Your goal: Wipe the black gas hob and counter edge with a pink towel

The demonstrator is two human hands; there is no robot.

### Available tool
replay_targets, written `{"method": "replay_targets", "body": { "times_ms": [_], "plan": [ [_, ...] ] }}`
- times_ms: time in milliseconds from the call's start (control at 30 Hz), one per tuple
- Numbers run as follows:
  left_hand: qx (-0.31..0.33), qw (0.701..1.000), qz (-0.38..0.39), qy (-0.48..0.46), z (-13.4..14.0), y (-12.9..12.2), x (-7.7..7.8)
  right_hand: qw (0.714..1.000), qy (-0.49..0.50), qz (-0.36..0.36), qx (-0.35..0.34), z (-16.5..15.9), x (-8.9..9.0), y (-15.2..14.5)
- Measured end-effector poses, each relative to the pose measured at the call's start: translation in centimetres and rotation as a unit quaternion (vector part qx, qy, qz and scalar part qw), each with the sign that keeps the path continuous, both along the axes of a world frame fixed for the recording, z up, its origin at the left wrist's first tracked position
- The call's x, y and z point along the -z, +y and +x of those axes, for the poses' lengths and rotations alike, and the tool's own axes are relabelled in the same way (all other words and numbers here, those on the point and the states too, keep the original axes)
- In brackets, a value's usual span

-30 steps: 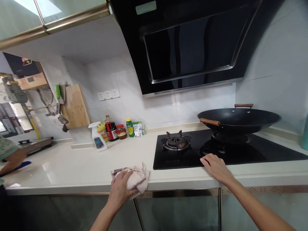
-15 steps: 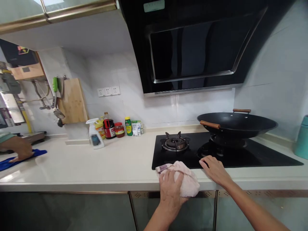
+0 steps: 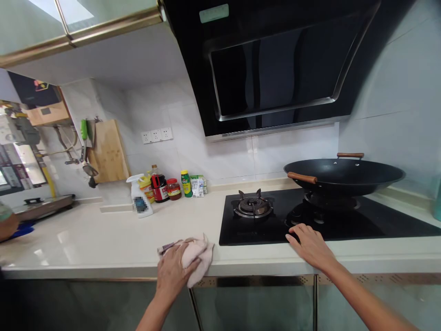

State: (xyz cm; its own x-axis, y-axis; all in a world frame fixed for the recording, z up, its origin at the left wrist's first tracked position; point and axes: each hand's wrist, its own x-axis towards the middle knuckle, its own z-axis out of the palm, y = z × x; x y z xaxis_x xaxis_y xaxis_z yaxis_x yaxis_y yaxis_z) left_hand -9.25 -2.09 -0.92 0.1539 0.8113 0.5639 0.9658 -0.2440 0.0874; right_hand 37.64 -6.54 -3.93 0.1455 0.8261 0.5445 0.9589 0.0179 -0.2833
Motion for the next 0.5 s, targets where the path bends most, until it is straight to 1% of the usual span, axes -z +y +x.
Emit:
{"method": "replay_targets", "body": {
  "times_ms": [67,133,233,300,367,433,500],
  "plan": [
    [-0.017,0.999,-0.048,-0.002,0.4,0.7,-1.5,1.0,-0.002,0.0,0.001,-0.1,-0.1,-0.1],
    [-0.028,0.995,-0.094,0.002,1.7,1.7,-2.7,1.0,-0.004,0.0,0.002,-0.1,-0.2,-0.1],
    [-0.018,0.99,-0.142,0.016,4.6,3.4,-3.6,1.0,-0.004,-0.004,0.007,-0.1,-0.2,0.0],
    [0.004,0.987,-0.158,0.026,6.6,4.4,-3.8,1.0,-0.001,-0.009,0.01,-0.1,-0.2,0.0],
    [0.024,0.986,-0.163,0.031,8.6,4.7,-3.6,1.0,0.001,-0.012,0.01,-0.1,-0.1,0.1],
    [0.047,0.985,-0.16,0.032,10.4,4.4,-3.2,1.0,-0.001,-0.011,0.009,0.0,0.0,0.1],
    [0.075,0.985,-0.152,0.036,11.8,3.4,-2.6,1.0,-0.003,-0.008,0.008,0.1,0.1,0.2]
  ]
}}
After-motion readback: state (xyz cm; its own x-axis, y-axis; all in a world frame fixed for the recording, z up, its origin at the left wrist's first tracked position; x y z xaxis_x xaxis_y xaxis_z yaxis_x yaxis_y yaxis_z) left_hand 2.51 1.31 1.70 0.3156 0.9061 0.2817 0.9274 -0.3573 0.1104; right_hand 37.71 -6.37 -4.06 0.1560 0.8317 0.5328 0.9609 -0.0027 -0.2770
